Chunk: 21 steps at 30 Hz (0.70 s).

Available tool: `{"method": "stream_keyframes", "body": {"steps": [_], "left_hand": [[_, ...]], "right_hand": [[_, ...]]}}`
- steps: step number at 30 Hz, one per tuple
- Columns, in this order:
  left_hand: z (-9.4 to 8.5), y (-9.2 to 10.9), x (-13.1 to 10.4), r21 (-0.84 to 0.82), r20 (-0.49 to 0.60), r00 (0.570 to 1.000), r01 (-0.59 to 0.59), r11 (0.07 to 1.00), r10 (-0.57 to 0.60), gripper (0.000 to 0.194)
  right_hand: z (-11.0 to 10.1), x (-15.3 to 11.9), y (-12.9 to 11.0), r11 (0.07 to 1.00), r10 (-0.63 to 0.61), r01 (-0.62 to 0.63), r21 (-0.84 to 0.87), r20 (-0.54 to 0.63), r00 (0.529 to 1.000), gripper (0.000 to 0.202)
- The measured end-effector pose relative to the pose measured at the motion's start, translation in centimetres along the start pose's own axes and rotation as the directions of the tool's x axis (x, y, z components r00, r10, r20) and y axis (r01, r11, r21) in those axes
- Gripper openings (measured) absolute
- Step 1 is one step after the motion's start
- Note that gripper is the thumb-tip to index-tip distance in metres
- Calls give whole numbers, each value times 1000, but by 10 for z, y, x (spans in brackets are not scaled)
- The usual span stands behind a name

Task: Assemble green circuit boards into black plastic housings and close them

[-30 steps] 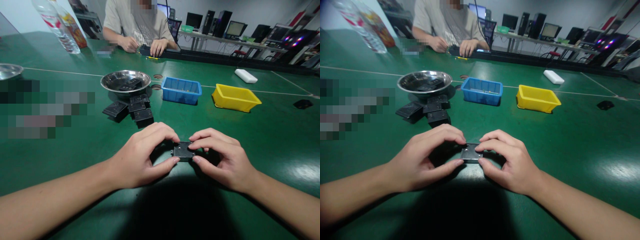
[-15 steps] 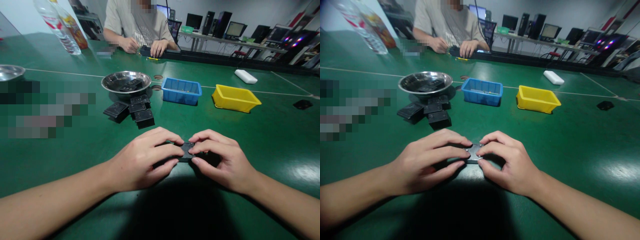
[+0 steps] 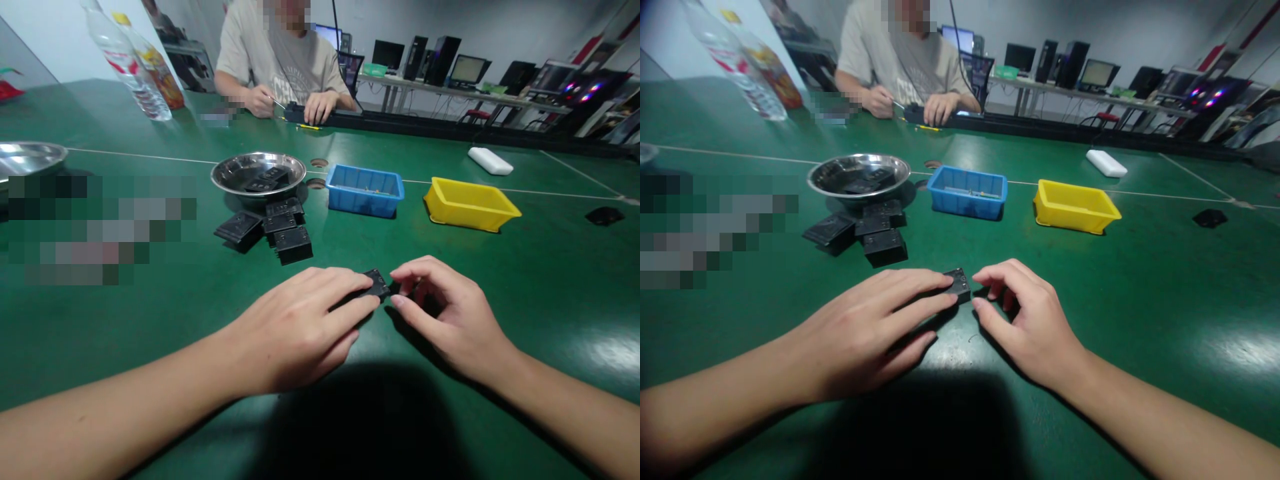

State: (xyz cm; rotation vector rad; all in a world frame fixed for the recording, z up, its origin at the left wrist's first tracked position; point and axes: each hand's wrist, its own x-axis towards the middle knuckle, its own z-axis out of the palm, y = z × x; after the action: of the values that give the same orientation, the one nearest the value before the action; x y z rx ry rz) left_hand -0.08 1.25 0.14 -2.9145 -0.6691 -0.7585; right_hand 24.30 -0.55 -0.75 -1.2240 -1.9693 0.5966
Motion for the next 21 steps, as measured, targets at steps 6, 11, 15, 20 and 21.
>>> {"method": "stream_keyframes", "body": {"steps": [6,11,15,20,21], "left_hand": [[-2,-2,-1,172,33,982,178,969,-186,42],[-1,-2,1,274,21,956,277,921,-293,49],[2,-4,-1,282,46,925,350,893,-377,57],[0,-6,-2,174,53,948,302,938,-315,53],[-1,-6,-1,136,57,964,249,959,-258,48]], "right_hand": [[1,0,-1,1000,16,-17,20,14,1000,16],[0,0,-2,1000,23,-23,15,31,999,14],[-1,0,-3,1000,9,-10,10,42,999,11],[-1,1,-3,1000,1,-1,4,38,999,9],[0,1,-3,1000,-1,1,2,39,999,8]]}}
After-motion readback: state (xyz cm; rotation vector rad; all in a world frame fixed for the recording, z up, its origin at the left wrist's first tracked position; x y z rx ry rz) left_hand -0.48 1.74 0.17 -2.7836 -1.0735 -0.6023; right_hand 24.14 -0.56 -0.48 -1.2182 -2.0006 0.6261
